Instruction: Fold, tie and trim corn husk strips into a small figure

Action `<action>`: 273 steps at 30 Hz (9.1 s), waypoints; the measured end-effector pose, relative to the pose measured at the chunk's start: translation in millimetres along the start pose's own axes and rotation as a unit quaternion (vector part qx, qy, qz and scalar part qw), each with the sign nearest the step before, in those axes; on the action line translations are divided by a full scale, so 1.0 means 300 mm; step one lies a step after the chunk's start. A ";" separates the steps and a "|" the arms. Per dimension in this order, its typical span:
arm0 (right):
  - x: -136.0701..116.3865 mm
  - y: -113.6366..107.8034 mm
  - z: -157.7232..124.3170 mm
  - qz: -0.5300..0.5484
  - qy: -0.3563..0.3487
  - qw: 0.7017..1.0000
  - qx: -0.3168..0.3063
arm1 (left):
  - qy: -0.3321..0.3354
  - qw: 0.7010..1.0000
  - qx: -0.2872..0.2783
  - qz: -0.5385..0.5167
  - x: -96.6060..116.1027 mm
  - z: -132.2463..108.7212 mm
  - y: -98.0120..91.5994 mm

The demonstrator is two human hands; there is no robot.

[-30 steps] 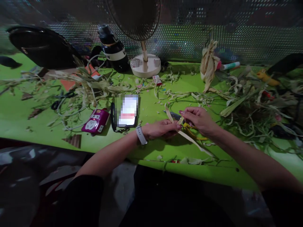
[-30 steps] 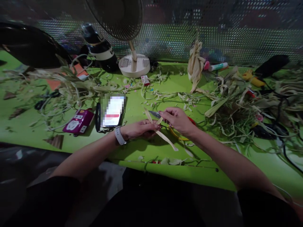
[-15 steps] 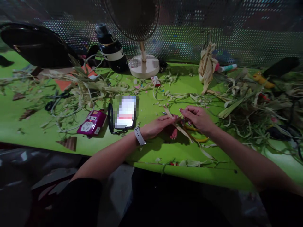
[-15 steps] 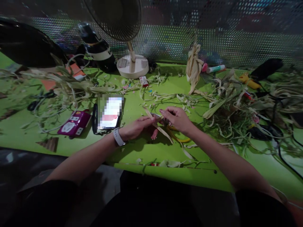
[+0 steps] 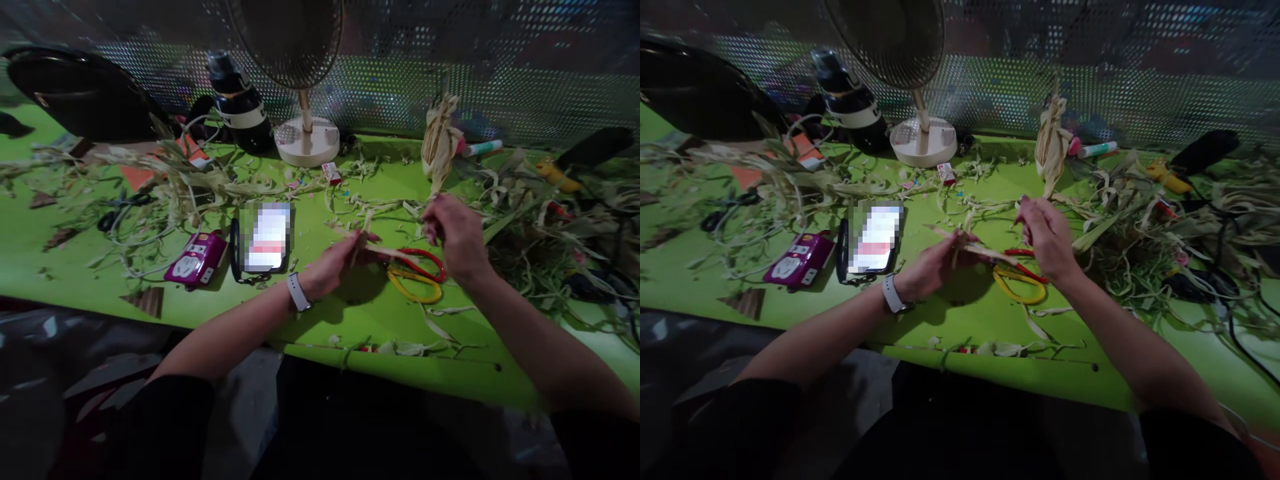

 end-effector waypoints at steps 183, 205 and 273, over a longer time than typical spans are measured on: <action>-0.040 0.338 -0.248 0.076 0.089 0.909 -0.400 | 0.417 0.800 -0.106 0.419 0.252 -0.163 0.125; -0.100 0.204 -0.114 -0.306 -0.217 0.913 -0.163 | 0.038 0.991 -0.079 0.099 0.093 -0.012 -0.018; 0.060 0.196 -0.070 0.164 0.013 0.981 -0.106 | 0.459 0.730 -0.079 0.499 0.209 -0.163 0.140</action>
Point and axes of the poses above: each hand's wrist, its own z-axis towards the middle knuckle, its own y-axis out of the palm, x = y × z, the point moved 9 cm from there along z, towards the middle knuckle, and after that the axes turned 10 degrees about -z, right-handed, at the moved point
